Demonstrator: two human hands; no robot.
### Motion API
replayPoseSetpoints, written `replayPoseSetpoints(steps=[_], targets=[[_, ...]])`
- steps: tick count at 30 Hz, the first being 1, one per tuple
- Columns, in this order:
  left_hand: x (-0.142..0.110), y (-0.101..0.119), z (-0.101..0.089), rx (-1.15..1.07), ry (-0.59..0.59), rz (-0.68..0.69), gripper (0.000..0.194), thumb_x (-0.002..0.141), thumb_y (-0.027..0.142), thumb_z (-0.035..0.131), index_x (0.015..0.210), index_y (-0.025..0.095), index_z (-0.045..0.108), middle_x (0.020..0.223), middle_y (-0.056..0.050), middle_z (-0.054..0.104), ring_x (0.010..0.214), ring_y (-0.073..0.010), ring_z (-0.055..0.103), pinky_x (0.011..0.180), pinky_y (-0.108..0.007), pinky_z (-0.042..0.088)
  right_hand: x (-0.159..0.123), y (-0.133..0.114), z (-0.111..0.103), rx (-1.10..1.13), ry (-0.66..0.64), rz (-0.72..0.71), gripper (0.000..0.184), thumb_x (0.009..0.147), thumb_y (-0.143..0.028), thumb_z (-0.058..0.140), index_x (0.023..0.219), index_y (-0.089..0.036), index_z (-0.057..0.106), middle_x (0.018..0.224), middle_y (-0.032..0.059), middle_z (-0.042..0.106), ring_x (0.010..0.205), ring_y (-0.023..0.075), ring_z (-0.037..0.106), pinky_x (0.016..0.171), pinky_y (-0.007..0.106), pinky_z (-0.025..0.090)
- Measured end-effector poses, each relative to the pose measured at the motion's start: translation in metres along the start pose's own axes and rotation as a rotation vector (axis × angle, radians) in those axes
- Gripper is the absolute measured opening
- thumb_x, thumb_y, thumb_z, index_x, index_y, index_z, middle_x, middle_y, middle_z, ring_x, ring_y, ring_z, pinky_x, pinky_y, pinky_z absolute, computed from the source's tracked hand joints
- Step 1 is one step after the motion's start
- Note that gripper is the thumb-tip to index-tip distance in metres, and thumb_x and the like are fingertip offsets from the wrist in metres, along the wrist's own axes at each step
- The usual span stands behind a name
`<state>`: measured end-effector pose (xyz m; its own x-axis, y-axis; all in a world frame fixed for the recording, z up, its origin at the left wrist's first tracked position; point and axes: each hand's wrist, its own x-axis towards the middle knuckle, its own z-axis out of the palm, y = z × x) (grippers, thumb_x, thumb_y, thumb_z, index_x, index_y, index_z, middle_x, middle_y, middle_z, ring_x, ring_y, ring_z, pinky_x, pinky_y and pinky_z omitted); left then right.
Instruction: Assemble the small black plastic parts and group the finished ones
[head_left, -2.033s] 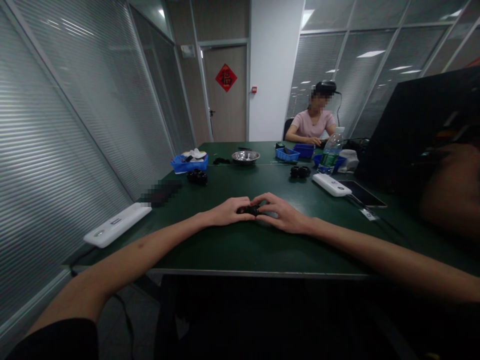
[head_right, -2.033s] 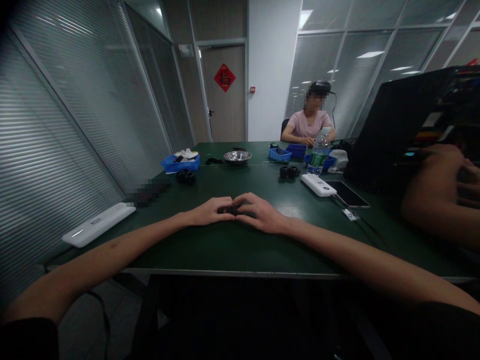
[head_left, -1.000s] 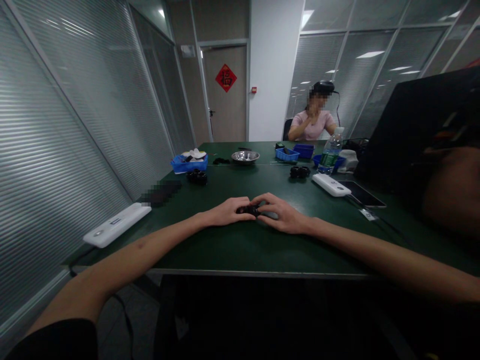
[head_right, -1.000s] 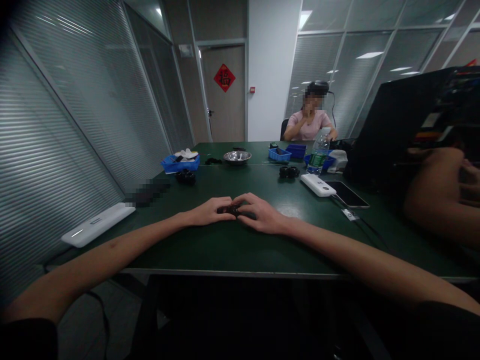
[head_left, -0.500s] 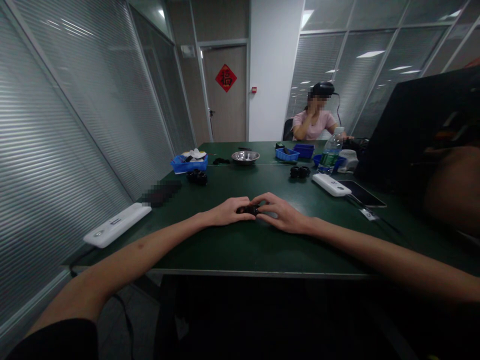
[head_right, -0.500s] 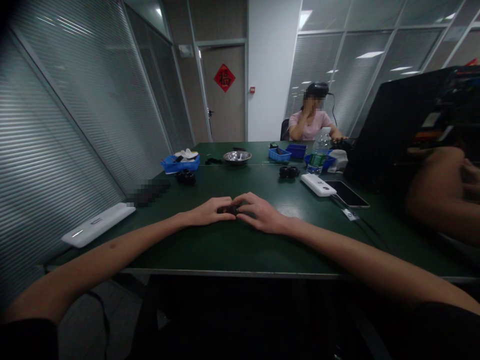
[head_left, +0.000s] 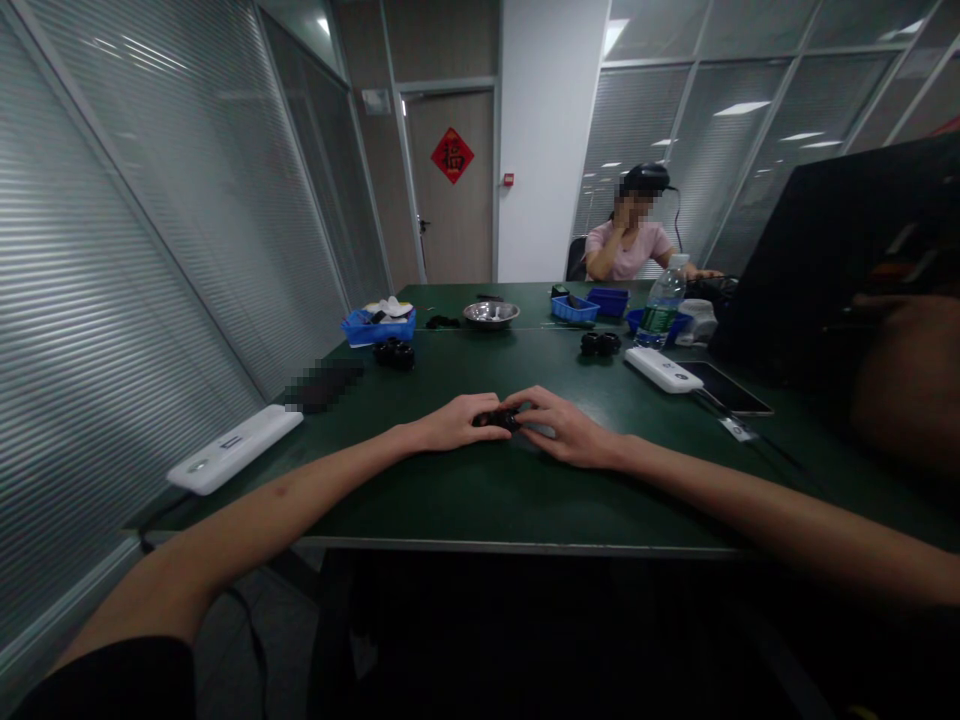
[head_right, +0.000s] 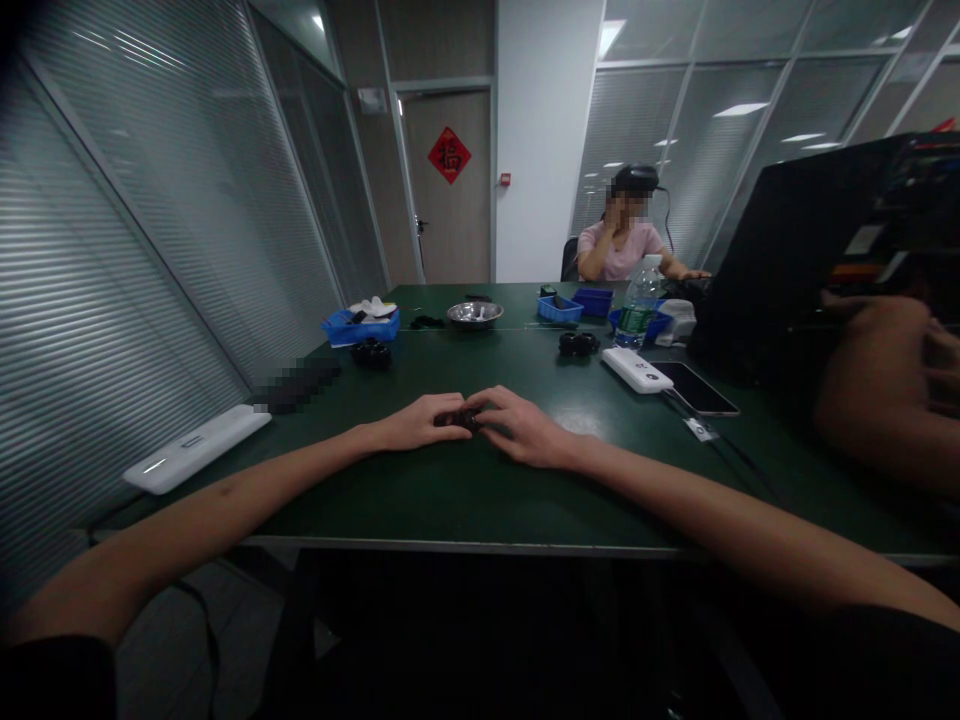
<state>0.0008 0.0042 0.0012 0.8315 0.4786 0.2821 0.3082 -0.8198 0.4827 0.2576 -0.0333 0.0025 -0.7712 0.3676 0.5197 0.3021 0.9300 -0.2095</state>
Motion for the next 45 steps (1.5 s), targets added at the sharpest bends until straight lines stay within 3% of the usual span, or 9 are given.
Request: replayPoseSetpoints(steps=[5, 21, 27, 33, 38, 45], targets=[[-0.0004, 0.0015, -0.0006, -0.006, -0.008, 0.013, 0.038, 0.098, 0.052, 0.058, 0.105, 0.015, 0.063, 0.095, -0.004, 0.058, 0.083, -0.017, 0.054, 0.074, -0.028, 0.042, -0.0003, 0.0002, -0.0001, 0.002, -0.006, 0.009, 0.02, 0.099, -0.023, 0.062, 0.115, -0.019, 0.072, 0.133, 0.0129, 0.061, 0.123, 0.0281, 0.057, 0.104, 0.051, 0.052], [0.0, 0.004, -0.0013, -0.013, 0.0, 0.004, 0.036, 0.098, 0.05, 0.06, 0.105, 0.015, 0.063, 0.093, -0.003, 0.057, 0.082, -0.0168, 0.053, 0.075, -0.029, 0.041, 0.0006, -0.0009, -0.0012, 0.002, 0.007, -0.007, 0.023, 0.098, -0.017, 0.059, 0.117, -0.02, 0.072, 0.133, 0.0126, 0.062, 0.123, 0.0282, 0.057, 0.103, 0.052, 0.053], [0.0004, 0.0, 0.0002, -0.028, -0.001, 0.034, 0.033, 0.098, 0.047, 0.061, 0.106, 0.015, 0.063, 0.096, -0.004, 0.058, 0.084, -0.017, 0.055, 0.075, -0.028, 0.041, 0.0007, -0.0005, -0.001, -0.021, 0.01, 0.0, 0.018, 0.099, -0.023, 0.063, 0.113, -0.02, 0.073, 0.131, 0.0121, 0.063, 0.121, 0.0281, 0.058, 0.103, 0.052, 0.053], [0.0003, 0.0017, -0.0006, -0.013, 0.003, 0.028, 0.035, 0.098, 0.048, 0.061, 0.107, 0.015, 0.063, 0.095, -0.004, 0.058, 0.085, -0.0174, 0.055, 0.076, -0.029, 0.042, 0.0003, 0.0007, 0.0006, -0.013, 0.011, -0.021, 0.024, 0.099, -0.014, 0.056, 0.116, -0.02, 0.072, 0.133, 0.0128, 0.062, 0.122, 0.0272, 0.057, 0.102, 0.05, 0.053], [-0.0002, 0.0034, -0.0015, -0.019, -0.017, 0.025, 0.035, 0.1, 0.048, 0.058, 0.11, 0.016, 0.063, 0.099, -0.004, 0.058, 0.086, -0.0174, 0.056, 0.077, -0.029, 0.043, 0.001, -0.0011, -0.0008, -0.015, 0.007, 0.001, 0.017, 0.098, -0.023, 0.063, 0.111, -0.02, 0.074, 0.131, 0.0121, 0.062, 0.121, 0.0284, 0.058, 0.103, 0.051, 0.053], [-0.0001, 0.0, 0.0, -0.003, 0.004, 0.004, 0.038, 0.097, 0.052, 0.06, 0.105, 0.015, 0.062, 0.092, -0.003, 0.056, 0.082, -0.0171, 0.054, 0.074, -0.029, 0.042, -0.0001, 0.0007, 0.0004, -0.025, 0.006, -0.01, 0.022, 0.099, -0.016, 0.058, 0.116, -0.02, 0.071, 0.133, 0.012, 0.061, 0.123, 0.0269, 0.057, 0.103, 0.05, 0.053]])
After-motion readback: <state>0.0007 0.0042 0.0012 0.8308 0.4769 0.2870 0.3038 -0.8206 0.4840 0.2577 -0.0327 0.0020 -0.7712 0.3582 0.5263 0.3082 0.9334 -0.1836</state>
